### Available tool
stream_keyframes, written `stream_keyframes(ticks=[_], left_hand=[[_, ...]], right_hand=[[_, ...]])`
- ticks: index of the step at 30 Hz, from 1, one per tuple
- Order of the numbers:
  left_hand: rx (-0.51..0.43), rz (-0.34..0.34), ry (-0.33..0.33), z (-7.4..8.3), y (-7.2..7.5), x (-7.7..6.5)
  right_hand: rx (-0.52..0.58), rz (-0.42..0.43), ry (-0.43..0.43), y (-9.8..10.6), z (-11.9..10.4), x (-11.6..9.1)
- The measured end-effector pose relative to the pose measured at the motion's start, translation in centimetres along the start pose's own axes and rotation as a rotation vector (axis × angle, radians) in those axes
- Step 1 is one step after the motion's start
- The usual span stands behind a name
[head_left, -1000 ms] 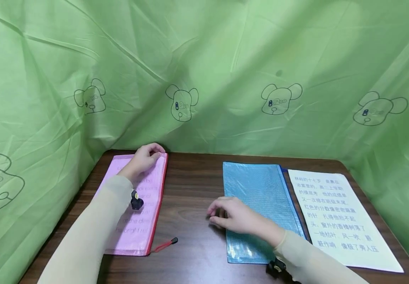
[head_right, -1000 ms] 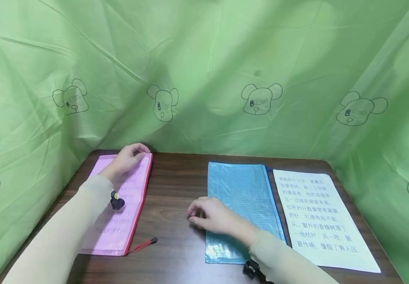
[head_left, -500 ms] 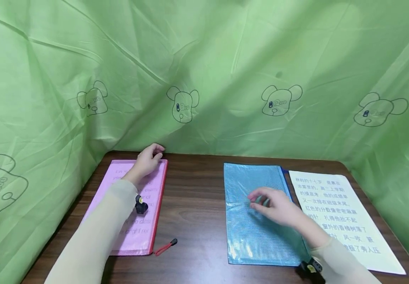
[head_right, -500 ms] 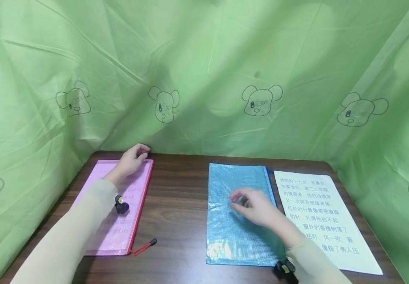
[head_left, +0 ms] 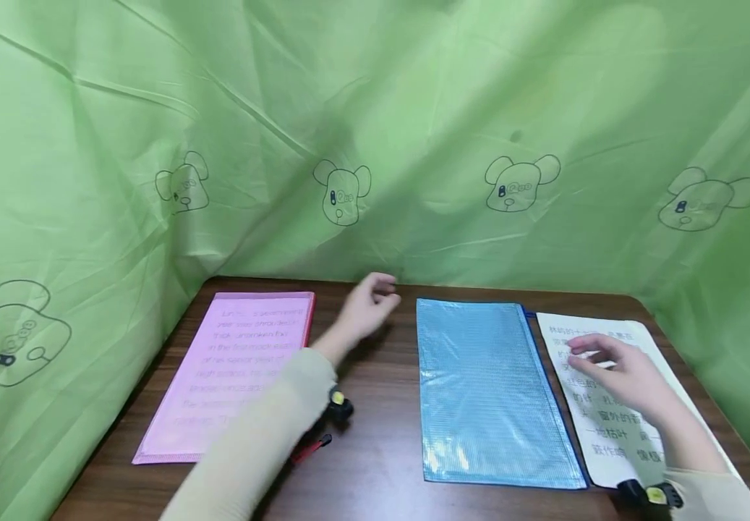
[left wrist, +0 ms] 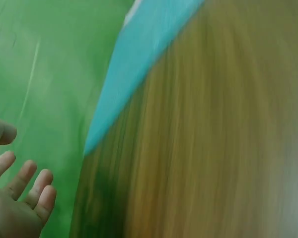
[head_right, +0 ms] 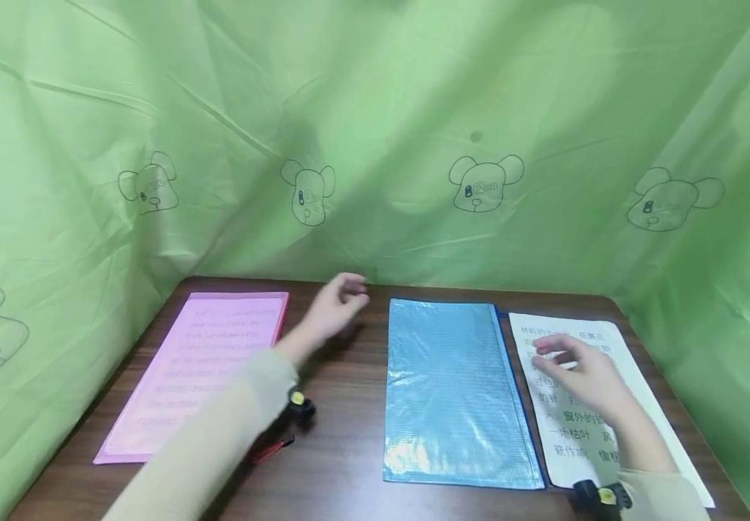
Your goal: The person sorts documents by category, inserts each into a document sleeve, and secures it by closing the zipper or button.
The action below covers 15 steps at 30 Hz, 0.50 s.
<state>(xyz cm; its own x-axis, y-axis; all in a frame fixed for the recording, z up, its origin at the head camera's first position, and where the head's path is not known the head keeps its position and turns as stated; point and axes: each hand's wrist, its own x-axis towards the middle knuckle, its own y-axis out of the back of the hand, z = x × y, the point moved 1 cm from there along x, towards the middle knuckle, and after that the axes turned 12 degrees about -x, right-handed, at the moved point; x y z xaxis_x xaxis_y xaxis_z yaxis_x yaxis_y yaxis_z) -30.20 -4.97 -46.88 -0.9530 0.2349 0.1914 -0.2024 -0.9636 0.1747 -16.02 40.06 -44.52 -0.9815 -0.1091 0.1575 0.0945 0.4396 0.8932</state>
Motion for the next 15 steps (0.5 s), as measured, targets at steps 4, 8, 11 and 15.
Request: stream_keyframes(ticks=[4, 8, 11, 15], left_hand=[[-0.080, -0.092, -0.014, 1.7, -7.7, -0.4], [-0.075, -0.159, -0.011, 3.4, -13.7, -1.3], [-0.046, -0.193, 0.003, 4.2, -17.2, -2.0], [-0.005, -0.224, 0.052, 5.1, -21.0, -3.0]], right_hand=[[-0.064, -0.019, -0.094, 2.0, 3.6, -1.4], [-0.093, -0.047, -0.195, 3.8, 6.4, -2.5], [-0.075, -0.040, -0.268, 4.6, 8.2, -3.2], [-0.088, -0.037, -0.320, 4.9, 10.5, -3.6]])
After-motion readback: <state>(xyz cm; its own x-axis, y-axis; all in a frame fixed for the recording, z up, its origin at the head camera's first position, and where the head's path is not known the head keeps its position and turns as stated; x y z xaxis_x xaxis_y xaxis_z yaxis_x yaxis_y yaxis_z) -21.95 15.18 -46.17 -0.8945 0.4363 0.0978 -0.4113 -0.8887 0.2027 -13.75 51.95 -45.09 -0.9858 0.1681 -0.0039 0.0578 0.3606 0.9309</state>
